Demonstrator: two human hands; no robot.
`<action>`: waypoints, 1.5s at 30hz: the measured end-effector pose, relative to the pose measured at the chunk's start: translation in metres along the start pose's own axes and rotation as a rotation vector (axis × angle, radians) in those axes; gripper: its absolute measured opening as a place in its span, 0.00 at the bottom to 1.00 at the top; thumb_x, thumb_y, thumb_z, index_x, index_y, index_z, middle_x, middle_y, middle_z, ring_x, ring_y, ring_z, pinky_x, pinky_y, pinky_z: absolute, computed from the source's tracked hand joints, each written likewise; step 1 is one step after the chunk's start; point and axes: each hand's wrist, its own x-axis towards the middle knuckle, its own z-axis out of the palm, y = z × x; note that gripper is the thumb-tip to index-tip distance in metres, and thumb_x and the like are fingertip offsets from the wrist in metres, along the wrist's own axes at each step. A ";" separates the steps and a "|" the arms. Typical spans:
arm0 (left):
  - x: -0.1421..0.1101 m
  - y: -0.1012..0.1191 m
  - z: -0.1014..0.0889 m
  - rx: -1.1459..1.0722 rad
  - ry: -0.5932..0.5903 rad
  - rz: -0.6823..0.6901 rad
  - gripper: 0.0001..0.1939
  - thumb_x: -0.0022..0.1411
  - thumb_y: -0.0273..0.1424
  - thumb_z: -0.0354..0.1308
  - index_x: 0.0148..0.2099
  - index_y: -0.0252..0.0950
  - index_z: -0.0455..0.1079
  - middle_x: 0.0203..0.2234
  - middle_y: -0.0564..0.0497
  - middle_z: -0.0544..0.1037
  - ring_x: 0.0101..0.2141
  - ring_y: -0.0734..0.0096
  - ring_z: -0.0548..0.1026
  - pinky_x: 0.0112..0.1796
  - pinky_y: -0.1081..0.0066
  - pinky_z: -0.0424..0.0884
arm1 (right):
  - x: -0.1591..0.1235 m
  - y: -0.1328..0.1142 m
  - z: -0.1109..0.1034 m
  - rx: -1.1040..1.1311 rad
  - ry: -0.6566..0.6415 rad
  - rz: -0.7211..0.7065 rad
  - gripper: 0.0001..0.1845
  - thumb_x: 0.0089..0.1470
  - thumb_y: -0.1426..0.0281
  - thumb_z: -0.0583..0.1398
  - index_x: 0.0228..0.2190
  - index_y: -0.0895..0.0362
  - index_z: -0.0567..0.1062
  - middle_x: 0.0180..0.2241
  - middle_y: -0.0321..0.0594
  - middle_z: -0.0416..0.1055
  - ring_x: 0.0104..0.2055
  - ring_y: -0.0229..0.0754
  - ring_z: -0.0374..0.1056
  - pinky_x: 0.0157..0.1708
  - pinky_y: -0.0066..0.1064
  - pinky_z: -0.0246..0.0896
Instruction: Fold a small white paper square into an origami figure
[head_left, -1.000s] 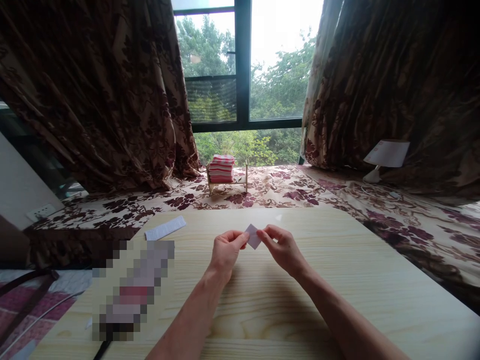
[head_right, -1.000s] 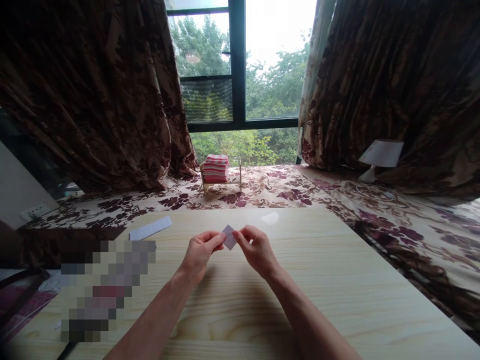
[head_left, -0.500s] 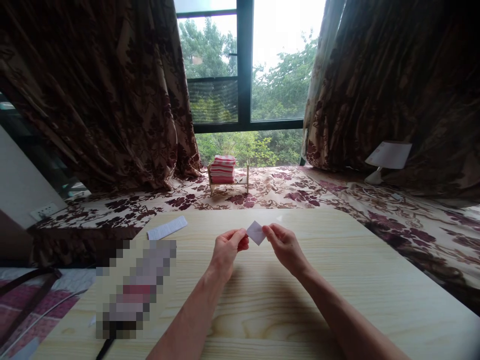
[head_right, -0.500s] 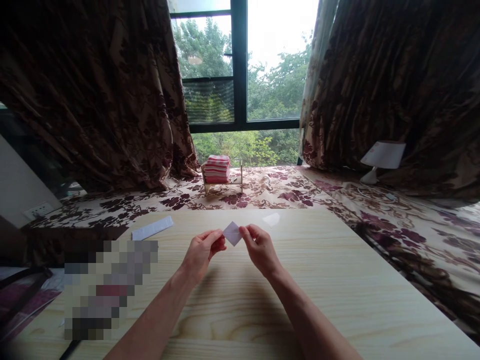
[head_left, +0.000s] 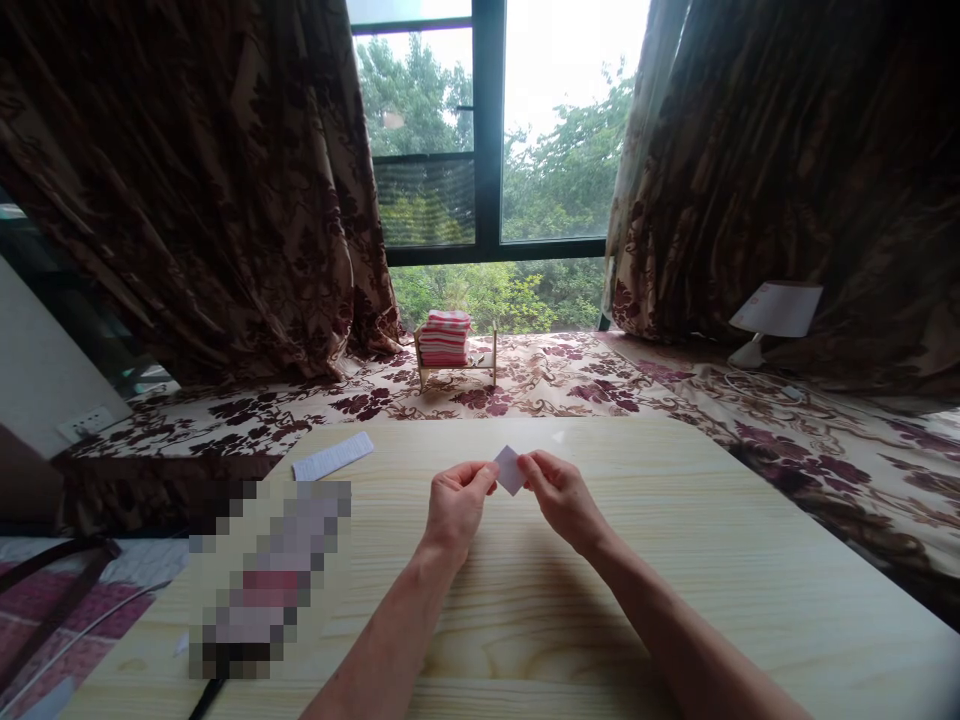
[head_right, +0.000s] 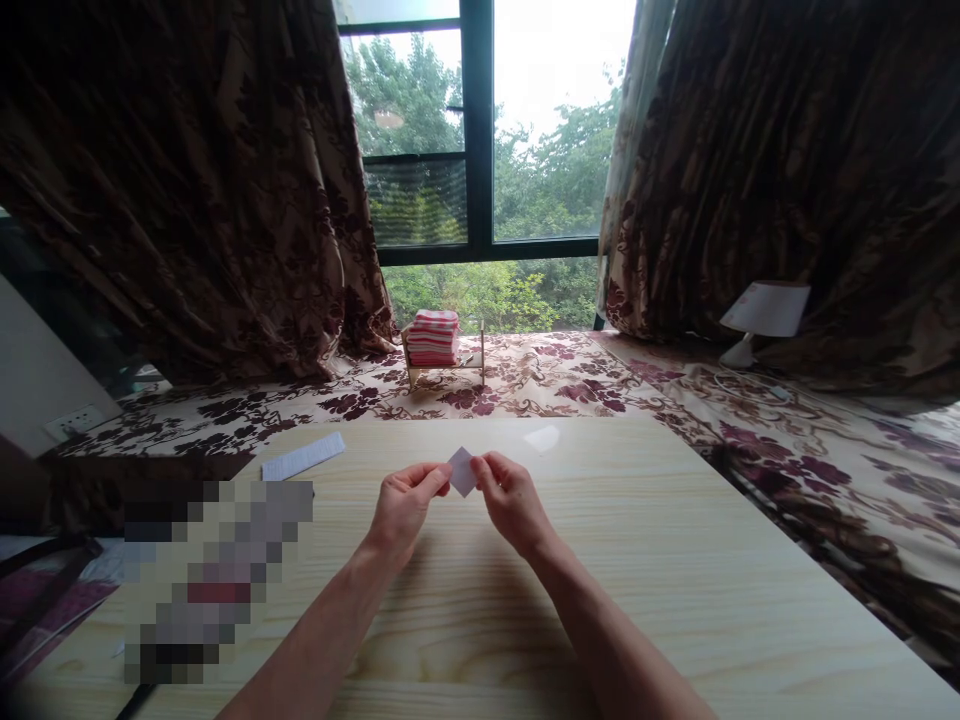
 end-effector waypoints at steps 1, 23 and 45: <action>0.002 -0.001 -0.002 -0.003 0.017 0.001 0.10 0.45 0.34 0.64 0.21 0.31 0.74 0.14 0.54 0.69 0.22 0.77 0.64 0.28 0.74 0.60 | 0.002 0.002 -0.003 0.003 0.019 0.010 0.22 0.54 0.53 0.53 0.20 0.57 0.67 0.19 0.35 0.61 0.23 0.37 0.57 0.24 0.27 0.53; 0.003 -0.001 -0.002 -0.024 -0.094 -0.004 0.10 0.49 0.35 0.60 0.26 0.31 0.75 0.18 0.52 0.73 0.24 0.75 0.68 0.32 0.72 0.67 | -0.004 -0.003 0.004 0.023 -0.048 0.006 0.19 0.56 0.57 0.52 0.23 0.57 0.67 0.21 0.34 0.62 0.25 0.36 0.57 0.26 0.28 0.53; -0.001 0.004 -0.001 0.190 -0.095 0.143 0.11 0.52 0.35 0.59 0.27 0.31 0.74 0.20 0.52 0.74 0.25 0.72 0.69 0.29 0.74 0.64 | 0.003 -0.002 -0.005 0.109 0.037 0.079 0.23 0.55 0.53 0.51 0.25 0.59 0.71 0.20 0.35 0.63 0.25 0.37 0.58 0.26 0.28 0.54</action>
